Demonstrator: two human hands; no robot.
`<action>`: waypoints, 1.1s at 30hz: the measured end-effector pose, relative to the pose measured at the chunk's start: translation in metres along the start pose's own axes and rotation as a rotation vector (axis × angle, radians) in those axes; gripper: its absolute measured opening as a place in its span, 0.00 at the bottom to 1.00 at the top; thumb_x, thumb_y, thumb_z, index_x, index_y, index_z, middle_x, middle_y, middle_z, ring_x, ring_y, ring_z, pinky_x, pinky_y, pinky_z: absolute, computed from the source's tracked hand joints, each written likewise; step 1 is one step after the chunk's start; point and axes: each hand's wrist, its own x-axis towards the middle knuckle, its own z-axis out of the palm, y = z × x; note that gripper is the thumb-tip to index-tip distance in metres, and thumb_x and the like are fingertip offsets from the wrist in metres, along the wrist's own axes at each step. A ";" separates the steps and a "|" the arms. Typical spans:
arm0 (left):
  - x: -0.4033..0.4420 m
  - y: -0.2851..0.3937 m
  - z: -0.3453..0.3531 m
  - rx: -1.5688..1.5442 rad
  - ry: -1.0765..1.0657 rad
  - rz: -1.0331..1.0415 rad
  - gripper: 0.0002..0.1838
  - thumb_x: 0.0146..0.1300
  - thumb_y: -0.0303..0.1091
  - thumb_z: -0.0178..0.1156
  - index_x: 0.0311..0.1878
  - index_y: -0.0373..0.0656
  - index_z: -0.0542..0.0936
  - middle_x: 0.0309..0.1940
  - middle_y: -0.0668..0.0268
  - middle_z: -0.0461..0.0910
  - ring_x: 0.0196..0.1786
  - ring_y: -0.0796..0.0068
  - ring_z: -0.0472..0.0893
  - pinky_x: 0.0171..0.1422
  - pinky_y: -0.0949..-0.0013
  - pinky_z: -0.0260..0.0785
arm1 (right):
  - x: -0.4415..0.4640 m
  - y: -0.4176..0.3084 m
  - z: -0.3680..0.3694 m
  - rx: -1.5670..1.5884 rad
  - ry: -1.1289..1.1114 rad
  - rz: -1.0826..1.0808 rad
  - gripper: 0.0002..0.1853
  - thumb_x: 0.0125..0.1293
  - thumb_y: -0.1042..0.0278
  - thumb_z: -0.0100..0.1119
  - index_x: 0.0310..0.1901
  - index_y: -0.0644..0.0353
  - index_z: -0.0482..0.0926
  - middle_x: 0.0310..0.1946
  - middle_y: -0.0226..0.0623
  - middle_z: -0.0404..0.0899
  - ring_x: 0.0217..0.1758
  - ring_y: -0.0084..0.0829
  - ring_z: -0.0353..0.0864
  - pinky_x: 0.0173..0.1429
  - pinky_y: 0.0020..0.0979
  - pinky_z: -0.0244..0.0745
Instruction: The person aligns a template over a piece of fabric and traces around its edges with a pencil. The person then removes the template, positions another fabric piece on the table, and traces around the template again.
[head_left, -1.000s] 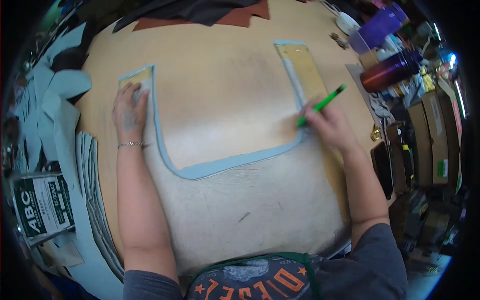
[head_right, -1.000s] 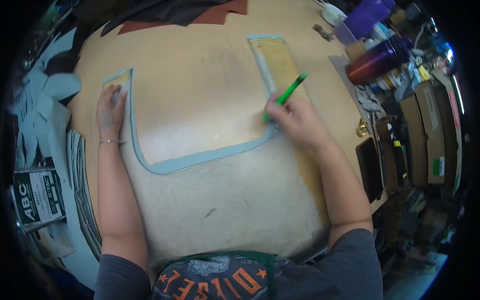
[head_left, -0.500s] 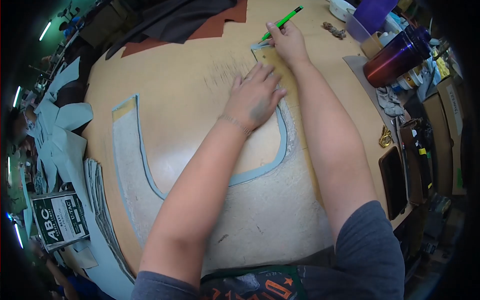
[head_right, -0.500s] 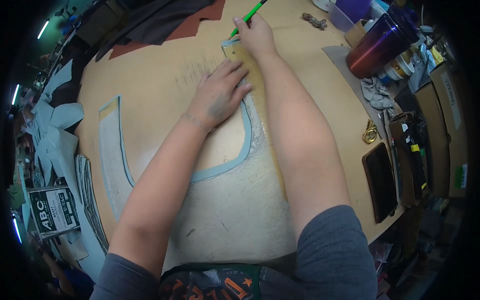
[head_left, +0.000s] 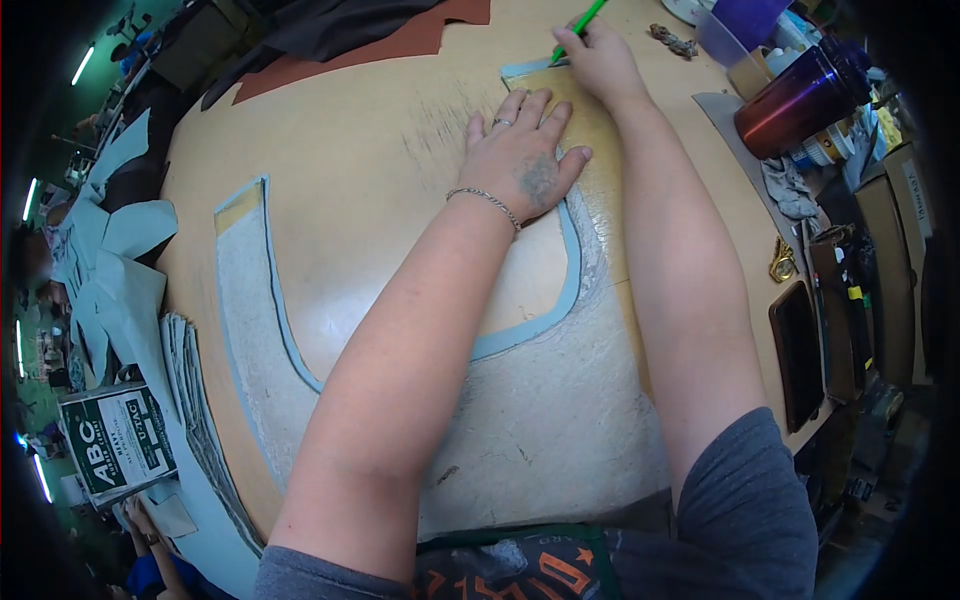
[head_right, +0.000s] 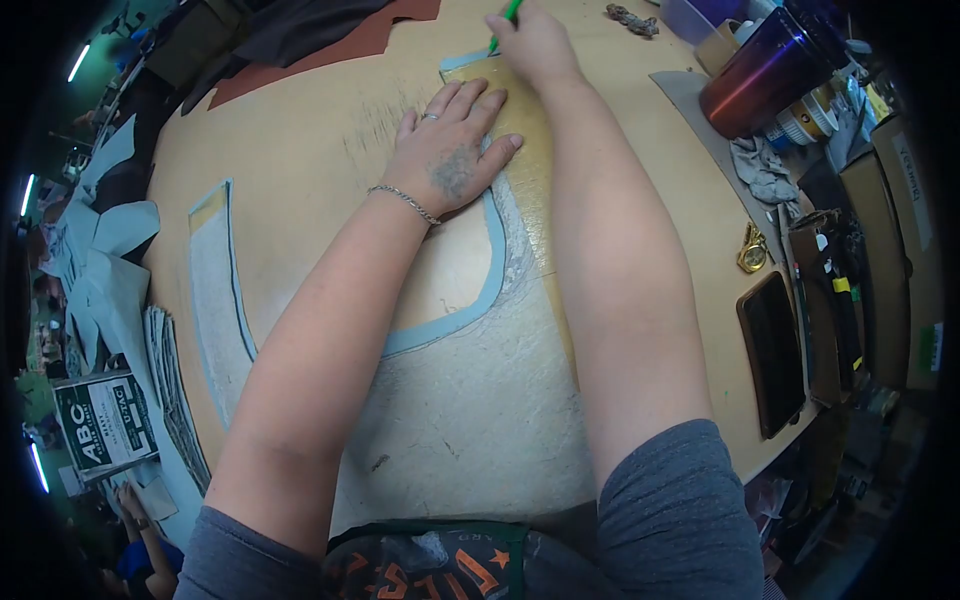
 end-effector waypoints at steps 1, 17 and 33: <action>0.001 0.001 0.000 -0.012 0.013 0.004 0.30 0.60 0.56 0.41 0.62 0.52 0.59 0.64 0.66 0.54 0.68 0.69 0.51 0.65 0.46 0.45 | 0.000 -0.001 0.003 0.031 -0.025 0.002 0.17 0.58 0.58 0.55 0.38 0.67 0.74 0.31 0.41 0.79 0.33 0.29 0.78 0.40 0.28 0.71; 0.034 0.024 -0.051 0.114 -0.460 0.039 0.48 0.42 0.66 0.56 0.63 0.47 0.59 0.59 0.52 0.59 0.57 0.56 0.67 0.60 0.63 0.61 | -0.025 0.013 -0.037 0.342 0.250 0.090 0.13 0.61 0.62 0.53 0.37 0.66 0.70 0.27 0.36 0.77 0.28 0.22 0.77 0.34 0.22 0.72; 0.046 0.033 -0.050 0.148 -0.536 0.022 0.59 0.26 0.70 0.63 0.64 0.48 0.57 0.54 0.48 0.62 0.53 0.53 0.70 0.55 0.64 0.66 | -0.106 -0.010 -0.058 0.051 0.199 -0.022 0.11 0.58 0.59 0.54 0.35 0.58 0.73 0.23 0.39 0.77 0.28 0.35 0.77 0.36 0.30 0.71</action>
